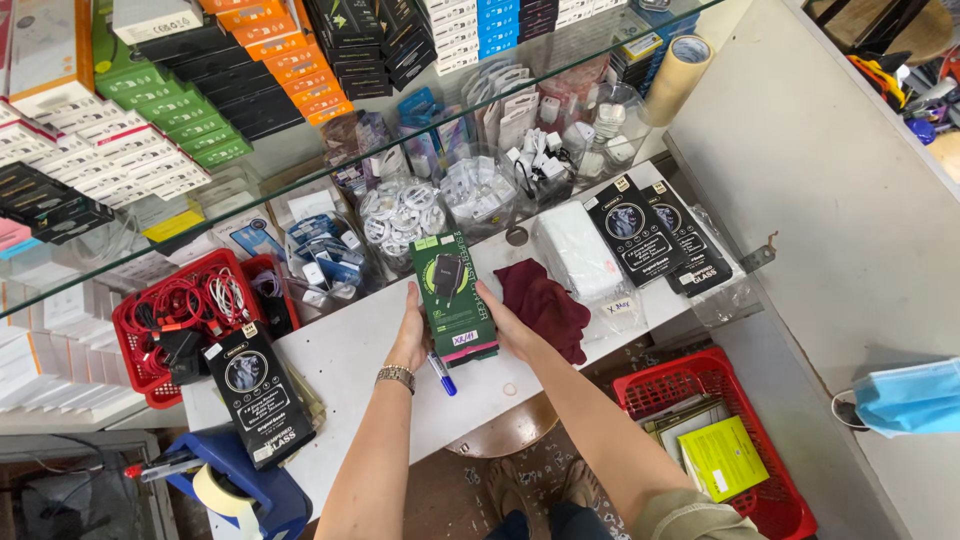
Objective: The person retrieves various boxed electronics accessories from a glass display cabinet, places them on a counter, and then returns them to the cabinet. The items include screen protectors, charging cables, and power adapters. The person handles the items by hand, stacking them on the counter before restocking them.
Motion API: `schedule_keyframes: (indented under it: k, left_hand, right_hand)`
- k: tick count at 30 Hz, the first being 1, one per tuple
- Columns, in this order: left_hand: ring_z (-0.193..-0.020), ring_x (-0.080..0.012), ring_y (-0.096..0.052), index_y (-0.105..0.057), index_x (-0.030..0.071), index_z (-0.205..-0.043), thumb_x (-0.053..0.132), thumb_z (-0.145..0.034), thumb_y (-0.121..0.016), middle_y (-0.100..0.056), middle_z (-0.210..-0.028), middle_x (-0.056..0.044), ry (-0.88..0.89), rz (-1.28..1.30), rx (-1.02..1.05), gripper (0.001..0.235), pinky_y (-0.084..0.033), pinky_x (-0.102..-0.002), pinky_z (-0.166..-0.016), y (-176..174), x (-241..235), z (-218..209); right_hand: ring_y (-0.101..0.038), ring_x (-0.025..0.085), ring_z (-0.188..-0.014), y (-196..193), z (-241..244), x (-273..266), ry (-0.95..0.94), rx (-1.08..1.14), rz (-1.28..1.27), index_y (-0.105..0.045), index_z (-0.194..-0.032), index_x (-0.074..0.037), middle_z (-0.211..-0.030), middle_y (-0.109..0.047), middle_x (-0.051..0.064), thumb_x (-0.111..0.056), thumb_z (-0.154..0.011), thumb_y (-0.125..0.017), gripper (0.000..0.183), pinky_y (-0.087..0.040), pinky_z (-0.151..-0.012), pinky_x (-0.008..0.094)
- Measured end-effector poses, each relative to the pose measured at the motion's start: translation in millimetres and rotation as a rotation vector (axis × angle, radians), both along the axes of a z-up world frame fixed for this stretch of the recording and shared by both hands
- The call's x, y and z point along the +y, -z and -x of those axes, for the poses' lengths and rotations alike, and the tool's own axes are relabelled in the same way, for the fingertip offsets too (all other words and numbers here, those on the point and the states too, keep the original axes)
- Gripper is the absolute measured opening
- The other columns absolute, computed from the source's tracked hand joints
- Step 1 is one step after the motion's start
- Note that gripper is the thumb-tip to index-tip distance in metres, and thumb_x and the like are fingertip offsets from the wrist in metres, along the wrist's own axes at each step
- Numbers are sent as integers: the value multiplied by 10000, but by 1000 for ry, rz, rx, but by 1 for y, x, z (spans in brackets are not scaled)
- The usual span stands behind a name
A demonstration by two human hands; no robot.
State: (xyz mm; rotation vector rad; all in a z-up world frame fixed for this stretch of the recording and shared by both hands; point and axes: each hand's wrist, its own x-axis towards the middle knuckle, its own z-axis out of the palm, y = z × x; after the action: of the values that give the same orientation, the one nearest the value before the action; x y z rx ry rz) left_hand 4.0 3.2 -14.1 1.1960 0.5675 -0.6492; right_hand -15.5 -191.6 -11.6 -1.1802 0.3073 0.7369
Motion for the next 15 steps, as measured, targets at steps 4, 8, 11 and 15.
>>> schedule_keyframes:
  k: [4,8,11,15]
  left_hand:
    - [-1292,-259,-585,-522,117,-1465,740,-946,-278,-615,-1411,-113,-89,125,-50,847,-496,-428,-1051,-6,-9,-2]
    - [-1248,-240,-617,-541,116,-1441,706,-963,-297,-643,-1379,-110,-94,125,-66,798,-523,-395,-1017,-13,-10,-1]
    - [-1204,-234,-634,-581,96,-1406,714,-959,-302,-671,-1338,-113,-70,90,-80,813,-526,-396,-1001,-26,-13,-3]
    - [-1155,-254,-636,-623,-20,-1358,796,-966,-295,-703,-1286,-168,0,10,-73,963,-485,-420,-1029,-54,-25,2]
  right_hand:
    - [-426,173,-1432,-12,1,8,57,-102,6,-340,-1583,-159,-1590,-447,42,-706,-917,-460,869,-308,-1179,355]
    - [-436,173,-1419,-23,4,9,28,-81,34,-331,-1585,-166,-1580,-452,41,-703,-913,-455,870,-321,-1169,350]
    - [-496,187,-1369,-38,5,-3,30,-58,21,-393,-1555,-153,-1522,-519,55,-690,-917,-454,836,-370,-1142,352]
    - [-555,172,-1308,-66,15,-28,-15,-198,-1,-534,-1496,-69,-1452,-612,68,-710,-947,-441,849,-389,-1104,311]
